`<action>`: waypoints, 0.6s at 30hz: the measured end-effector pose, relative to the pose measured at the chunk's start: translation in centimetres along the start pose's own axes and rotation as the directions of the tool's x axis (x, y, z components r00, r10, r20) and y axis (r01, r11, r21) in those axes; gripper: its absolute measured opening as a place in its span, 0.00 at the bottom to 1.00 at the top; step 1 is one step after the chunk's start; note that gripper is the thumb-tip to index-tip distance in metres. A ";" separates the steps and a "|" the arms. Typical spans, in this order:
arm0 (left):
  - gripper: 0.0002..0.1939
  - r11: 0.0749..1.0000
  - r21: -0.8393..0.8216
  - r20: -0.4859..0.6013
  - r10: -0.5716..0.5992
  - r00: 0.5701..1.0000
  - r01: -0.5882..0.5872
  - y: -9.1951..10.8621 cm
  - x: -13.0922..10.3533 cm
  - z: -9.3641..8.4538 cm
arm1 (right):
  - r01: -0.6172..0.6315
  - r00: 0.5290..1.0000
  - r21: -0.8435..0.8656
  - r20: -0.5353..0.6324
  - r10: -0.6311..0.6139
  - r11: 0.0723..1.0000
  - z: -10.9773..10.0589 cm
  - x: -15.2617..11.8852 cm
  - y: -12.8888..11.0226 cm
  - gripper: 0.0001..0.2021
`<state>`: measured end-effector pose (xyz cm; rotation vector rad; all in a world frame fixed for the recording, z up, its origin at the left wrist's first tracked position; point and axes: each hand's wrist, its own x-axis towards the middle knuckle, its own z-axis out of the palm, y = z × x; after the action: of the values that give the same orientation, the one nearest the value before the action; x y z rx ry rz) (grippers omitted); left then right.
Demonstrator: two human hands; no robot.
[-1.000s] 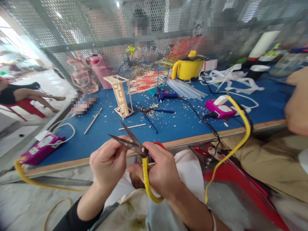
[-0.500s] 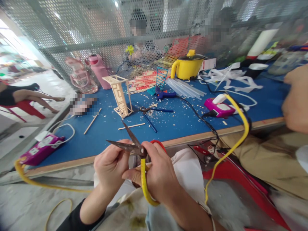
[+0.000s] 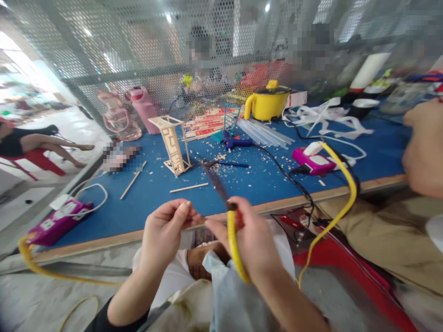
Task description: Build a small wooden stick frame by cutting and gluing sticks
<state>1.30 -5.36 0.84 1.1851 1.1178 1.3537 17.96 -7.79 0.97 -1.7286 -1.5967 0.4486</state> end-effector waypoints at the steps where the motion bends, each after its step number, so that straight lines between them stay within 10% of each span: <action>1: 0.11 0.987 -0.121 0.040 -0.106 0.994 0.110 0.0 0.2 0.0 | -0.045 0.998 -0.160 -0.058 0.036 0.986 -1.2 0.9 0.8 0.31; 4: 0.14 0.920 -0.311 0.121 -0.209 0.970 0.237 0.1 0.6 -0.1 | -0.114 0.993 -0.565 -0.046 0.108 0.817 -4.5 4.5 3.4 0.31; 9: 0.15 0.923 -0.319 0.127 -0.185 0.974 0.217 0.4 1.5 0.0 | 0.037 0.952 -0.663 0.251 0.176 0.748 -6.6 11.0 5.0 0.13; 15: 0.19 0.982 -0.103 0.087 -0.150 0.985 0.159 1.4 4.7 -0.8 | 0.290 0.918 -0.645 0.397 -0.015 0.707 -6.4 14.3 1.5 0.07; 18: 0.19 0.997 0.023 0.094 -0.079 0.992 0.077 1.6 5.9 -1.3 | 0.528 0.839 -0.413 0.385 -0.384 0.742 -4.0 13.3 -1.3 0.15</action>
<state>-0.36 0.36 2.83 1.1948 1.1000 1.2174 22.04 3.84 7.51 -1.5731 -2.4426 0.0060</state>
